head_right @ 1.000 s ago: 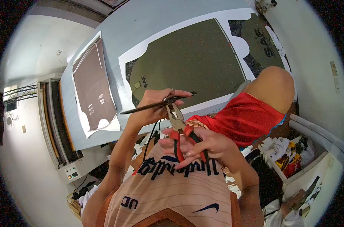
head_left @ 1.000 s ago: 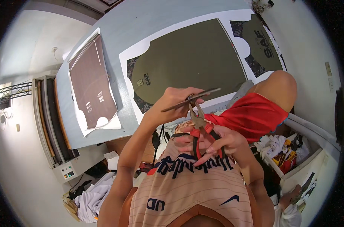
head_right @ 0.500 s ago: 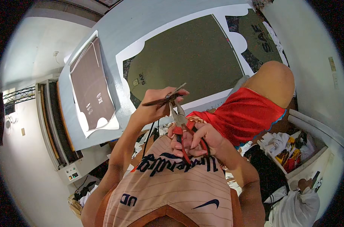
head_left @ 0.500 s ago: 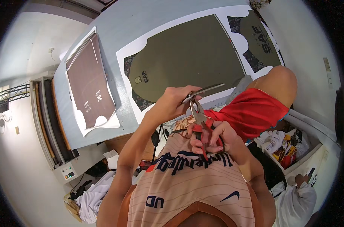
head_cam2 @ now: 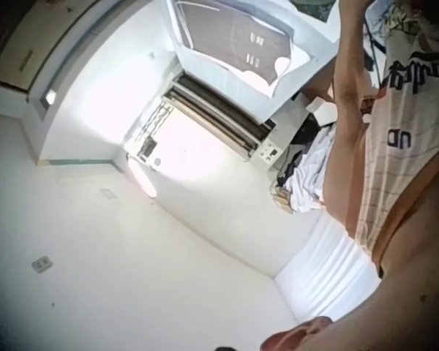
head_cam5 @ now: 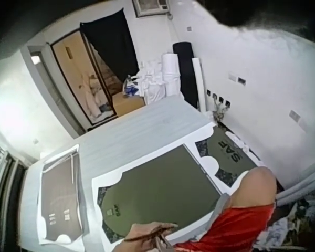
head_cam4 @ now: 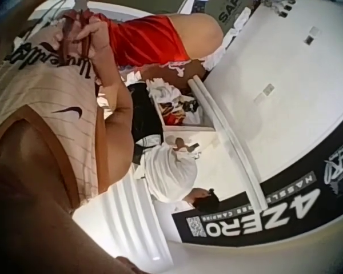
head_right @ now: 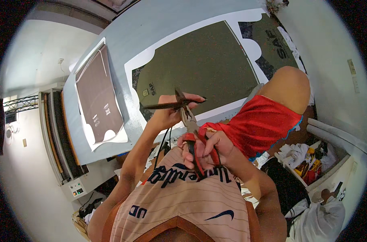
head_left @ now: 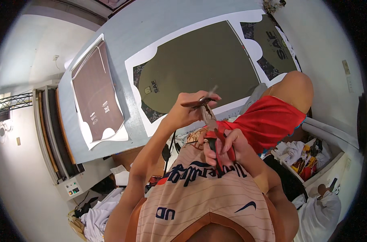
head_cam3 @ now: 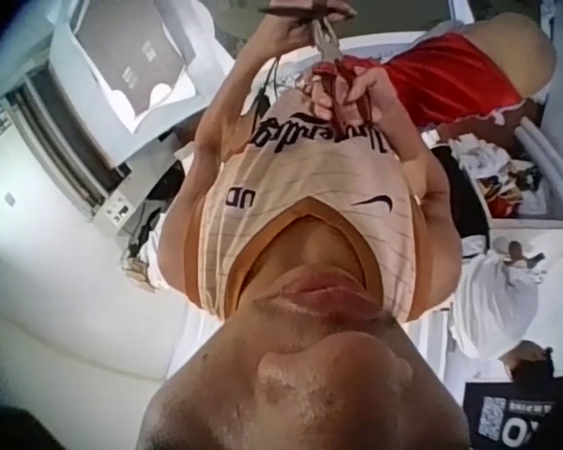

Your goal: Cutting patterns out of fabric using scissors on a production table and on the lap.

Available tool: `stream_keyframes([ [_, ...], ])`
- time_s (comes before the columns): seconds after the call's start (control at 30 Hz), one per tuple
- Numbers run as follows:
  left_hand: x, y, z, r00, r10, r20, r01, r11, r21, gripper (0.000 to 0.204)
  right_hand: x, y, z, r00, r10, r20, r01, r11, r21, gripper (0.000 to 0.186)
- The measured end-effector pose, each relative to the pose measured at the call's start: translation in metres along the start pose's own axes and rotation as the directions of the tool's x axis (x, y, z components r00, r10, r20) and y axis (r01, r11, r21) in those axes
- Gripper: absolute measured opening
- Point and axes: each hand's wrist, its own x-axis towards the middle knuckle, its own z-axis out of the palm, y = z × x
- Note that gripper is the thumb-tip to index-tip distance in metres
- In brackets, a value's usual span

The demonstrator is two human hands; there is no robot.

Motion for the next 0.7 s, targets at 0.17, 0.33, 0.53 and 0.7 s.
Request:
stream_keyframes([
  [0.17, 0.001, -0.032, -0.011, 0.970, -0.152, -0.191, 0.160, 0.987, 0.028, 0.020, -0.026, -0.016, 0.001, 0.977, -0.024, -0.211, -0.041, 0.953, -0.299, 0.080],
  [0.33, -0.009, -0.064, -0.021, 0.925, -0.100, -0.367, 0.007, 0.969, -0.248, 0.010, -0.040, -0.015, -0.002, 0.946, -0.158, -0.283, 0.051, 0.935, -0.350, 0.080],
  [0.53, -0.024, -0.070, -0.004, 0.904, -0.352, -0.242, 0.180, 0.827, -0.533, 0.016, -0.022, -0.012, 0.006, 0.897, -0.202, -0.393, 0.054, 0.933, -0.357, 0.082],
  [0.7, -0.045, -0.091, 0.030, 0.805, -0.564, -0.183, 0.341, 0.693, -0.635, 0.027, -0.011, -0.005, 0.010, 0.836, -0.287, -0.468, 0.067, 0.899, -0.433, 0.071],
])
